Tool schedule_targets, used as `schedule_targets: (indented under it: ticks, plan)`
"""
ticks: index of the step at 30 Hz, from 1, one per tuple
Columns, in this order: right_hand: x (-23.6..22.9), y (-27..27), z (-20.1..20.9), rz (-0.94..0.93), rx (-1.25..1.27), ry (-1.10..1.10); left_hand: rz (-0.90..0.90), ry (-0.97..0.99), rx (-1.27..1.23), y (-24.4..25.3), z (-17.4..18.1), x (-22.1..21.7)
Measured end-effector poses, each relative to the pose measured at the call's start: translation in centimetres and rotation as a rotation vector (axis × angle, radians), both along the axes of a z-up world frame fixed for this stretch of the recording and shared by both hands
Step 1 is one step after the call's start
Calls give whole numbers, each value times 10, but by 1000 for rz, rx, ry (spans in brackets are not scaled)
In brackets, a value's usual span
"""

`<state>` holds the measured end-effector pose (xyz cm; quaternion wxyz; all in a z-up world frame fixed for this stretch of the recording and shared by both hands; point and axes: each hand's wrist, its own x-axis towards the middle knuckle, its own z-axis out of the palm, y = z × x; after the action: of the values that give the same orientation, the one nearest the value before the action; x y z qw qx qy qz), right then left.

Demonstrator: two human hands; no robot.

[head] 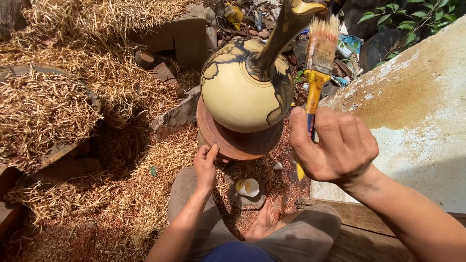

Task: A person is applying a clear or dark finish to a decorative wooden vase using a paintbrush.

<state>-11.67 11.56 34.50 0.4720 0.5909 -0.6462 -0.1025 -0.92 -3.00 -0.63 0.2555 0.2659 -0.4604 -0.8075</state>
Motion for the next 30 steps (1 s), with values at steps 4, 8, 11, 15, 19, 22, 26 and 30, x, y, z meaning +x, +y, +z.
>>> schedule_targets:
  ticks: [4, 8, 11, 15, 19, 22, 26, 30]
  plan:
    - [-1, 3, -12, -2, 40, -19, 14, -22, -3, 0, -3, -1]
    - [-2, -14, 5, -43, 54, -61, 9, -30, -10, 0, -1, 0]
    - [2, -5, 19, -8, 3, -69, 3, -18, -33, 0, -6, -1]
    - [4, 21, 23, 20, -2, -115, -7, -57, -17, -2, -5, 1]
    - [-24, 22, 4, 142, -9, -327, -17, -73, -6, -3, 1, 2]
    - [-45, 31, -1, 187, -49, -390, -22, -24, 6, -2, -8, 0]
    - [-45, 54, -1, 229, -144, -399, -30, -3, -10, -4, -7, 1]
    - [-48, 36, -9, 276, -112, -389, -30, -21, -7, -4, -11, 1]
